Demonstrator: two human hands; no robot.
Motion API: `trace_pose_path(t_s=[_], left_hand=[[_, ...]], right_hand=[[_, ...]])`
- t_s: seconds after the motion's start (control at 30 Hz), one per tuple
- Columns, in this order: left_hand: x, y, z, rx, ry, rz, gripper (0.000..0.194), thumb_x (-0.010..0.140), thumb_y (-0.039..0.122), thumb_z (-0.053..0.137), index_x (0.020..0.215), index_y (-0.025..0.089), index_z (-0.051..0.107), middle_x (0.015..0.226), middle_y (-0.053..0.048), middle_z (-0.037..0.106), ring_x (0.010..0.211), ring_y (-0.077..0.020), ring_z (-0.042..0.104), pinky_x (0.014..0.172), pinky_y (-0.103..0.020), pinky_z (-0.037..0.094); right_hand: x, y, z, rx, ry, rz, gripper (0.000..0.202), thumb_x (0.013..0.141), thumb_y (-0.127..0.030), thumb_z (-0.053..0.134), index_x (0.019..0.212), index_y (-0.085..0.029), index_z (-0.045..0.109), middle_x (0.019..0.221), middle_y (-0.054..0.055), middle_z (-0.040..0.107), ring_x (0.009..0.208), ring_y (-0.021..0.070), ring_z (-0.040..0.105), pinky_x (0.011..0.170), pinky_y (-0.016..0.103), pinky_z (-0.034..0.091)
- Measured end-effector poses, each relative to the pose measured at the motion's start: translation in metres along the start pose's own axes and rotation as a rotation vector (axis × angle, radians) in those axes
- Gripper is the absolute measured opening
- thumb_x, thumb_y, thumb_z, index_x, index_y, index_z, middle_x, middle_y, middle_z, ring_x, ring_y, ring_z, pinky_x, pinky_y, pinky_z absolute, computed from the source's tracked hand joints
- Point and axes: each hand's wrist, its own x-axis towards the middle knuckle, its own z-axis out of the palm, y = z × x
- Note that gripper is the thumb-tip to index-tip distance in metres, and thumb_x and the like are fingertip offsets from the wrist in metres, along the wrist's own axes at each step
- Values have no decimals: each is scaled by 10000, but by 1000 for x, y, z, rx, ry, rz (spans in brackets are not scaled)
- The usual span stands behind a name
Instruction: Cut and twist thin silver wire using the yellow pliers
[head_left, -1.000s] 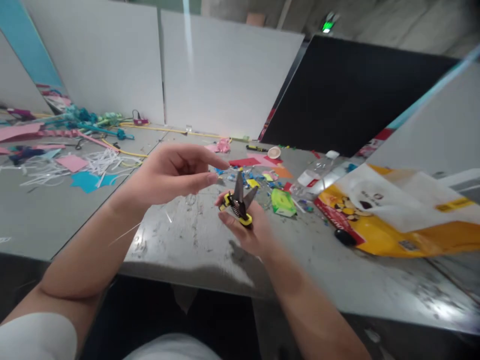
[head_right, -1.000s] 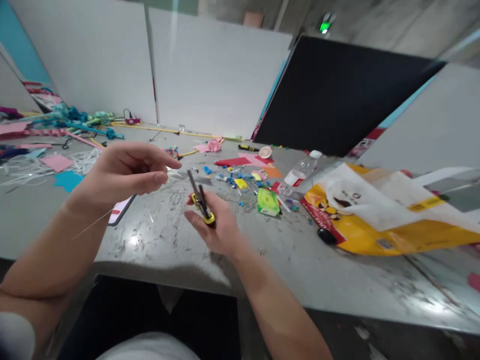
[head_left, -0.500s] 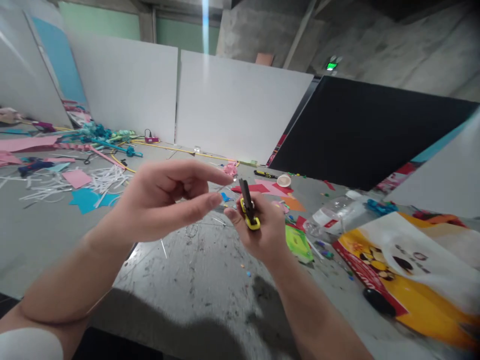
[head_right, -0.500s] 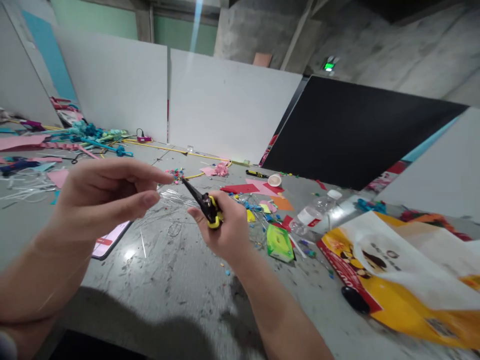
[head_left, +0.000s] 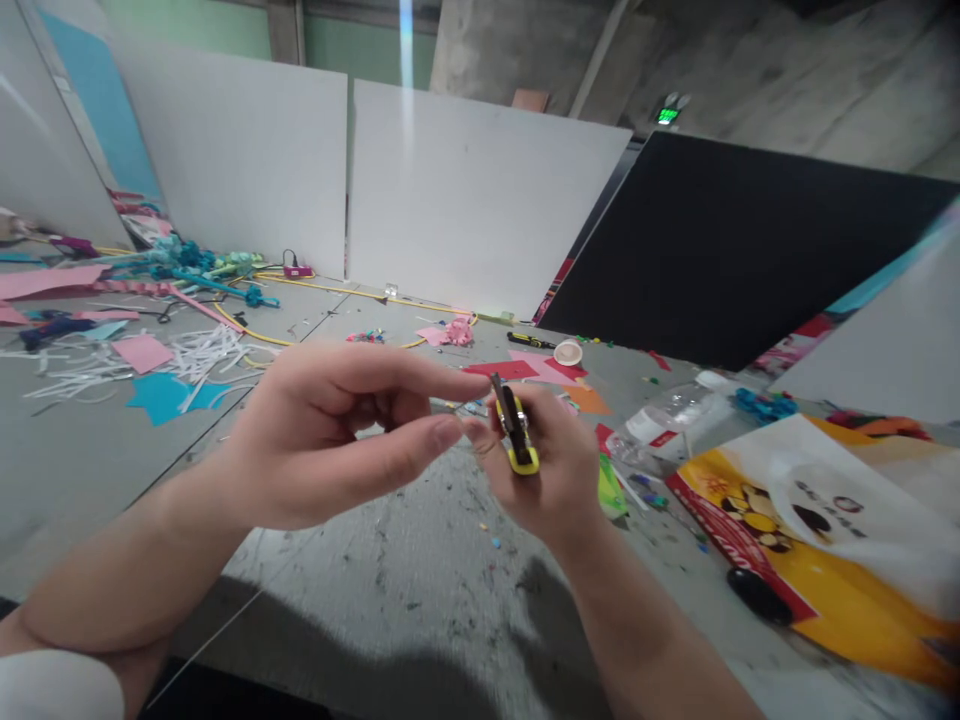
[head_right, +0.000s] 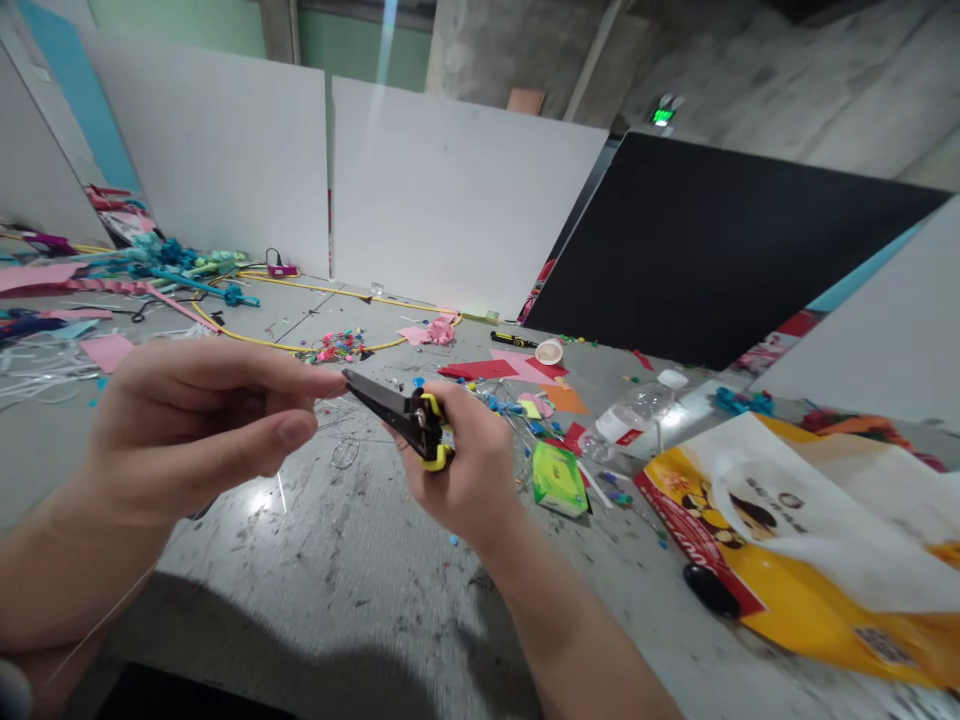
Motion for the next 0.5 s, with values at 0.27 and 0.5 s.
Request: trace_pose_path(t_s=[0.27, 0.5], left_hand=[[3, 1, 2, -19, 26, -54, 246, 1042, 453, 1141, 1121, 252, 1024, 599, 20, 638, 463, -131, 547, 395, -262, 411], [5, -4, -2, -24, -17, -47, 229, 1005, 377, 1139, 1044, 249, 953, 565, 38, 588, 449, -142, 527, 418, -285, 439]], right_hand=[[-5, 9, 1, -129, 45, -53, 263, 1052, -241, 827, 1280, -323, 723, 908, -7, 810, 660, 223, 693, 645, 369, 594], [-4, 14, 4, -146, 54, -163, 353, 1006, -169, 812, 1295, -334, 695, 938, -5, 839, 696, 240, 754, 655, 367, 611]])
